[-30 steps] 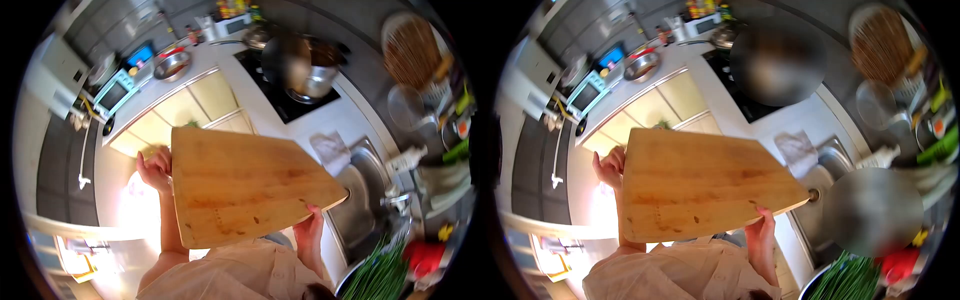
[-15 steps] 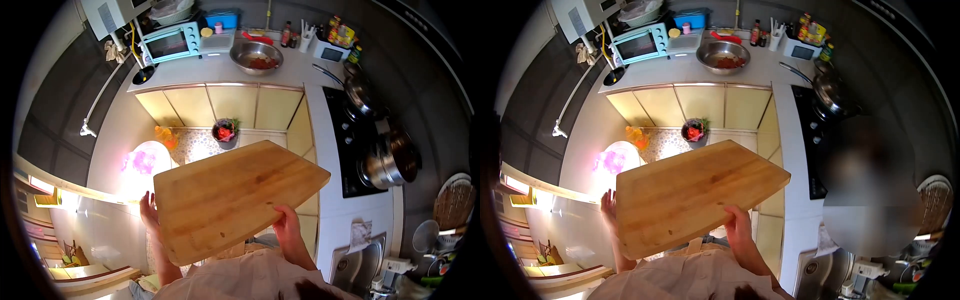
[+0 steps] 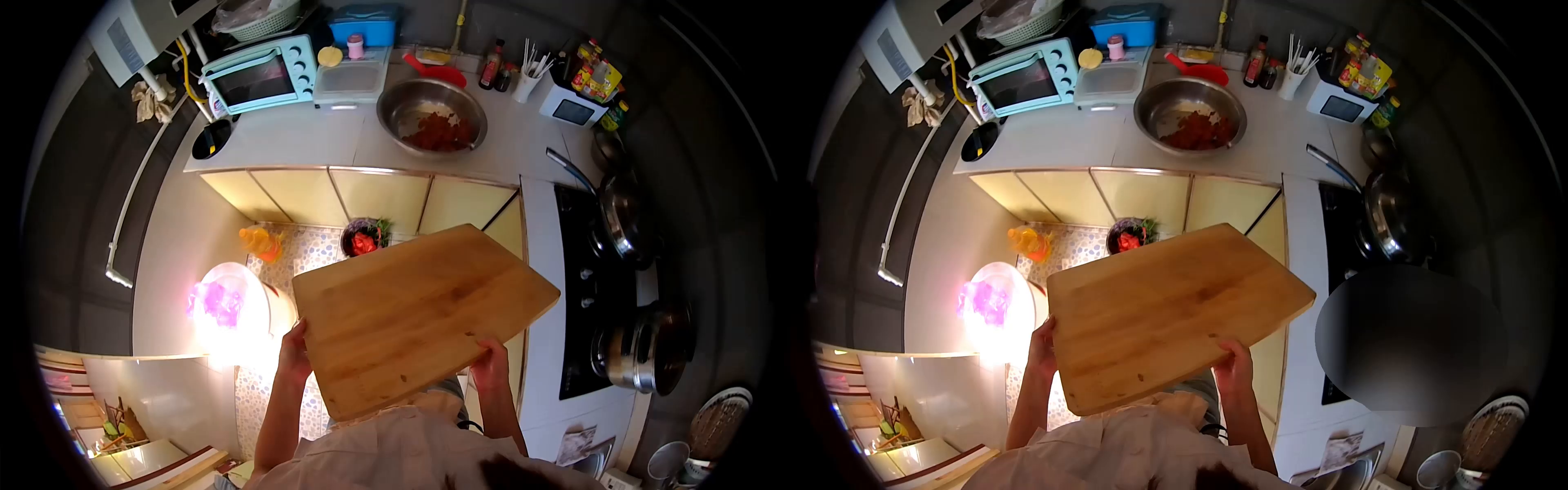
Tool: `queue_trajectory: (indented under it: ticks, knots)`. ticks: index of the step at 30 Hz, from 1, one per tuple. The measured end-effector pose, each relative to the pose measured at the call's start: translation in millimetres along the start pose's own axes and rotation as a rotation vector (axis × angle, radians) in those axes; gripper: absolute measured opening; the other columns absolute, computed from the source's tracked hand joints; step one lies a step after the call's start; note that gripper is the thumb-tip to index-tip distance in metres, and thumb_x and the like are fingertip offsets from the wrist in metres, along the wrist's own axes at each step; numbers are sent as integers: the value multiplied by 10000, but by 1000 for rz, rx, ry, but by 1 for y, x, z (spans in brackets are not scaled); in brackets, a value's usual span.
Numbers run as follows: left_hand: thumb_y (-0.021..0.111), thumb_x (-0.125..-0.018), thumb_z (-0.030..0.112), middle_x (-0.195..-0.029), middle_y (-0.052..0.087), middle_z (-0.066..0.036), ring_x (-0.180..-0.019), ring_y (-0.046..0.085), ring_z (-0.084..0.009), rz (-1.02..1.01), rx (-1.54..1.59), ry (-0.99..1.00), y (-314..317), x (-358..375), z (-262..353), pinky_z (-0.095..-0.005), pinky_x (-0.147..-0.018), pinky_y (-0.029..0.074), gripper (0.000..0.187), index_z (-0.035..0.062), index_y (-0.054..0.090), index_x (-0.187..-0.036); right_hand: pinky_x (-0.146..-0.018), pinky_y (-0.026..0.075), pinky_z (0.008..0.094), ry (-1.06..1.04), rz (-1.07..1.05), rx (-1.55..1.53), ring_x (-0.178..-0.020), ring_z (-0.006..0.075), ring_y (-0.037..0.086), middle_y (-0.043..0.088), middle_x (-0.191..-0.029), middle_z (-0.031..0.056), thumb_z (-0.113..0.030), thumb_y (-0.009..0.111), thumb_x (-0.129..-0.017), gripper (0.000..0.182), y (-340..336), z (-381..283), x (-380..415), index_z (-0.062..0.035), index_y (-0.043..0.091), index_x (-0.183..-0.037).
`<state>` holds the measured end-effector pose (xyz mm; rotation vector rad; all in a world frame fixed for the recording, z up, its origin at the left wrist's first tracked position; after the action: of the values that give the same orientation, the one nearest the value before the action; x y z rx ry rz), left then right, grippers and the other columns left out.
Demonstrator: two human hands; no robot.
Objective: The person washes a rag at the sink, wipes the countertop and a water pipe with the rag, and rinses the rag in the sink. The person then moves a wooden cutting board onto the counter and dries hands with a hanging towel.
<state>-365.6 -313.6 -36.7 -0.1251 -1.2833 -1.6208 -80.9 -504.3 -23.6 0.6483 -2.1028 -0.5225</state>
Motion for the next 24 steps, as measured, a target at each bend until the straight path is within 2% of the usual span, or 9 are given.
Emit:
queue_trajectory:
  ticks: [2,5,6,10,13,17,19,22,24]
  knots:
    - [441,-878,246,-1106,537,-106,-978,533,-215,-50,-29,-61,33,-44,-2,-358,-842,449,359,39,454,-1171,-851,433,352,-12,31,-48,-1010,234,513,530,-1089,85,-59,490,-698,425,-4,-26,-26,-10,464,-1119]
    - [483,-862,236,-1067,558,-97,-914,544,-198,136,-184,-167,81,-103,-3,-348,-820,452,362,38,468,-1164,-875,422,355,-68,52,-123,-1019,236,511,525,-1105,90,-48,488,-698,440,-3,-64,-54,-7,454,-1134]
    - [520,-844,236,-1031,577,-91,-859,548,-180,66,-253,-160,98,-120,-3,-333,-802,451,371,42,483,-1158,-890,414,357,-75,36,-117,-1048,235,495,514,-1130,88,-30,487,-690,463,7,-79,-56,-13,445,-1151]
    - [557,-818,232,-1055,569,-76,-966,545,-181,-88,-171,-279,120,-174,-1,-341,-816,458,425,89,450,-1204,-907,406,380,-32,71,-188,-1110,249,452,487,-1181,80,-7,486,-668,526,1,-90,-79,-40,430,-1190]
    - [555,-818,223,-1071,566,-82,-990,542,-190,-74,-186,-267,136,-197,14,-338,-835,448,432,69,441,-1205,-914,399,384,-68,92,-193,-1102,254,458,489,-1181,83,-5,495,-660,542,25,-94,-85,-40,427,-1197]
    - [572,-807,247,-1052,582,-74,-918,573,-181,-215,-213,-366,134,-236,16,-324,-821,448,431,39,466,-1170,-942,369,381,-100,135,-213,-1096,250,457,492,-1174,87,-27,531,-625,585,13,-81,-91,-25,422,-1199]
    - [568,-809,251,-1023,588,-63,-914,571,-177,-267,-211,-413,157,-245,21,-326,-824,445,403,44,482,-1145,-941,367,380,-153,139,-254,-1094,249,457,495,-1167,87,-40,541,-616,585,29,-82,-88,-21,428,-1190]
    - [527,-833,353,-1090,558,-90,-973,547,-185,-344,-317,-495,154,-293,25,-326,-836,434,463,26,474,-1156,-941,363,379,-214,169,-272,-1091,246,456,497,-1161,86,-55,550,-610,586,45,-87,-87,-23,434,-1183]
    - [528,-814,438,-1143,531,-120,-999,537,-214,-402,-322,-497,141,-356,17,-339,-848,425,546,12,474,-1151,-937,364,376,-239,182,-273,-1091,243,455,497,-1161,84,-71,554,-613,581,55,-90,-83,-26,437,-1180]
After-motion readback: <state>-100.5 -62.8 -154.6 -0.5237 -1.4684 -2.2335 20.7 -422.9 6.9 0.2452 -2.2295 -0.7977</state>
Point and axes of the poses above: each hand's wrist, its own x-axis away from the middle knuckle, its own y-axis out of the palm, z = x × y, the point moved 4 cm from there along -x, towards the middle knuckle
